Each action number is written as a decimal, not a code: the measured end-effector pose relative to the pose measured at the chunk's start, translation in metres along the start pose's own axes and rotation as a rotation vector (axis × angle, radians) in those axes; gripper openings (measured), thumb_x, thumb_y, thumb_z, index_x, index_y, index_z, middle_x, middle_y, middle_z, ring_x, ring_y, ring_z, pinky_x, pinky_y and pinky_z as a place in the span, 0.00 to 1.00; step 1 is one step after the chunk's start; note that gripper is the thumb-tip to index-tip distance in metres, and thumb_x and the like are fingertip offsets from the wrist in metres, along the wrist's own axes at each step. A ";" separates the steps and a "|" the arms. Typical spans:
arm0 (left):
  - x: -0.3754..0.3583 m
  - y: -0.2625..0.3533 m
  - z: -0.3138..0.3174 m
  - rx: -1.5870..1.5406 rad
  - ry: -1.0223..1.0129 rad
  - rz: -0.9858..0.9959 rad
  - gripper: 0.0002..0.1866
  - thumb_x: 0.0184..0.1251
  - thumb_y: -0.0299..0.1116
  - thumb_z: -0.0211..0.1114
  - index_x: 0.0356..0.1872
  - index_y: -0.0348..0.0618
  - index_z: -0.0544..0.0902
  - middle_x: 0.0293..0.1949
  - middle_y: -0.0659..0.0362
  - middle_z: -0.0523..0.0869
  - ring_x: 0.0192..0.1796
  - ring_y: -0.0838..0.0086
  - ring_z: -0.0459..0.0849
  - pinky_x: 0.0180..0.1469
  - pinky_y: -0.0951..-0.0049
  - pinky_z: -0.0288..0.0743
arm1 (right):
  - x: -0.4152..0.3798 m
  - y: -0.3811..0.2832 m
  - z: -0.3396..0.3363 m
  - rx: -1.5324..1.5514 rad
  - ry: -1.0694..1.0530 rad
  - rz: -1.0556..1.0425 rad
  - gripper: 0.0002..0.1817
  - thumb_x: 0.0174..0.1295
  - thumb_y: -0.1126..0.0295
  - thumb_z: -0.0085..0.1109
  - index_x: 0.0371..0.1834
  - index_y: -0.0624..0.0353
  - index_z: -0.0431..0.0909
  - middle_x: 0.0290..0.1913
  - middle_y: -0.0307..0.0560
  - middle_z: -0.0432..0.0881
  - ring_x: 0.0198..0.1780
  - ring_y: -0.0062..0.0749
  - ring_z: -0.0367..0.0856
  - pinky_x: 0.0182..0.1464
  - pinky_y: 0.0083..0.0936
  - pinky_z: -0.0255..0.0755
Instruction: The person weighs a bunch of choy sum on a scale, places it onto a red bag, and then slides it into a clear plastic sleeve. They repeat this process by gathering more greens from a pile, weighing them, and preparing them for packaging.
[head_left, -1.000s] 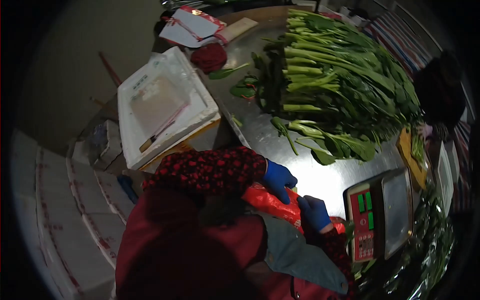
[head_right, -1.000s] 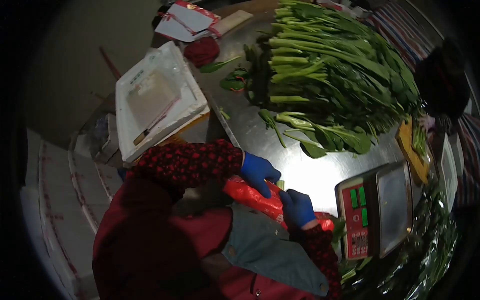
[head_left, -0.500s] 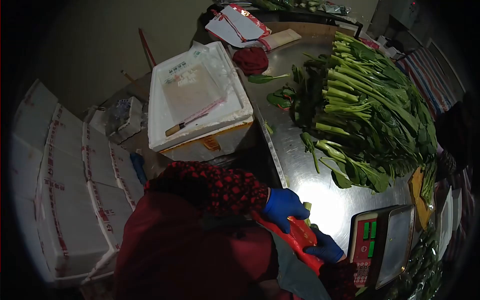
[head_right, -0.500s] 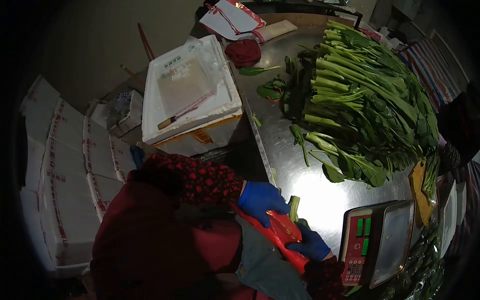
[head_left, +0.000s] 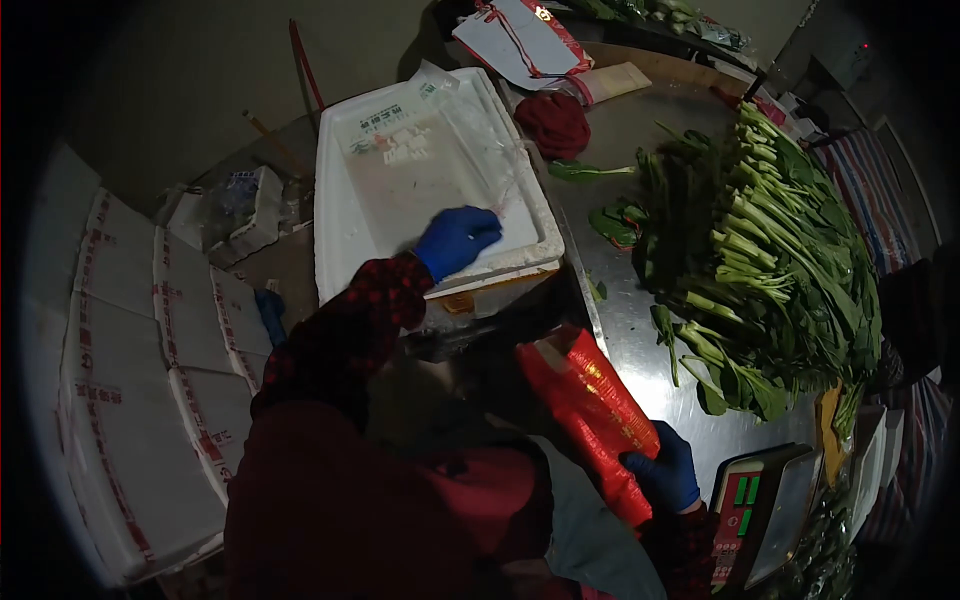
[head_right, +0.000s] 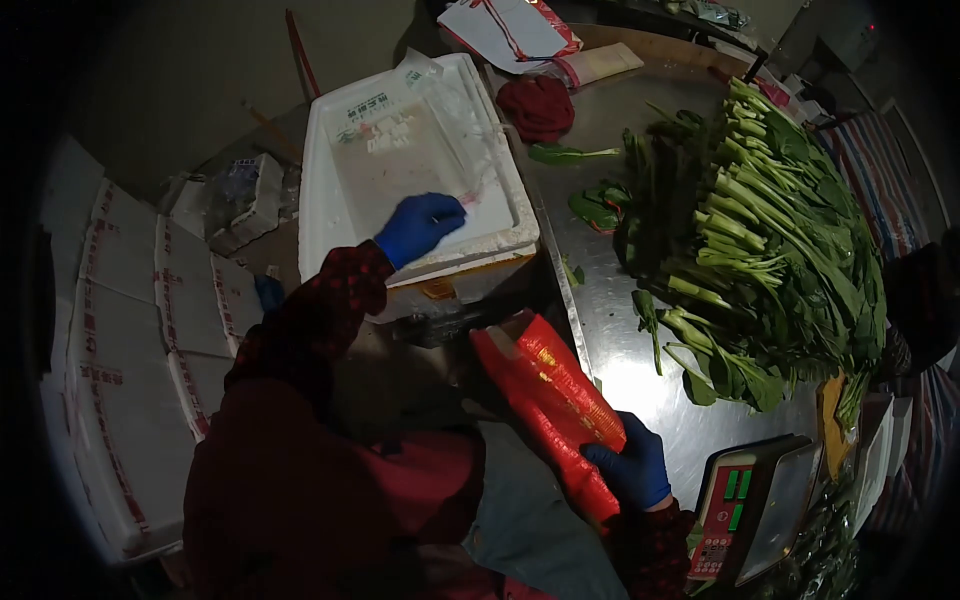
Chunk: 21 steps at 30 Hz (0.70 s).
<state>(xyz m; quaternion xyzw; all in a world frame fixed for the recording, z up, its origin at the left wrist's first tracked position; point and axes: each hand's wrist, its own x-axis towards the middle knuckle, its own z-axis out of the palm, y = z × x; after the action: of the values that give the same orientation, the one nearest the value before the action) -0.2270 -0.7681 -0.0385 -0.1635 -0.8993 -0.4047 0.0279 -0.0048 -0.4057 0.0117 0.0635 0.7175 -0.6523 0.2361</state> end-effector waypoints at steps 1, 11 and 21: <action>0.005 -0.028 -0.016 0.218 0.060 -0.037 0.09 0.54 0.33 0.64 0.34 0.39 0.81 0.32 0.54 0.82 0.35 0.63 0.81 0.39 0.69 0.74 | 0.009 0.003 0.004 0.053 0.026 -0.026 0.25 0.48 0.74 0.67 0.50 0.69 0.70 0.44 0.49 0.79 0.45 0.30 0.77 0.49 0.27 0.71; 0.009 -0.178 -0.020 0.380 0.152 -0.169 0.06 0.55 0.31 0.58 0.32 0.42 0.79 0.32 0.50 0.79 0.37 0.53 0.77 0.40 0.60 0.70 | 0.067 -0.019 0.051 0.197 0.171 -0.079 0.23 0.49 0.76 0.66 0.49 0.68 0.70 0.43 0.47 0.79 0.43 0.29 0.77 0.49 0.26 0.71; 0.027 -0.136 -0.067 0.212 0.328 0.001 0.04 0.56 0.30 0.56 0.28 0.41 0.77 0.28 0.50 0.79 0.36 0.54 0.77 0.38 0.60 0.69 | 0.122 -0.053 0.081 0.152 0.128 -0.155 0.23 0.49 0.75 0.65 0.49 0.69 0.71 0.41 0.49 0.80 0.41 0.29 0.78 0.45 0.26 0.72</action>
<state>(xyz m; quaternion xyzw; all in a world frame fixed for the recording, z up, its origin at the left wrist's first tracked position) -0.3008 -0.8944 -0.0867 -0.0919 -0.9202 -0.3289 0.1912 -0.1128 -0.5182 0.0055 0.0672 0.6825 -0.7155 0.1331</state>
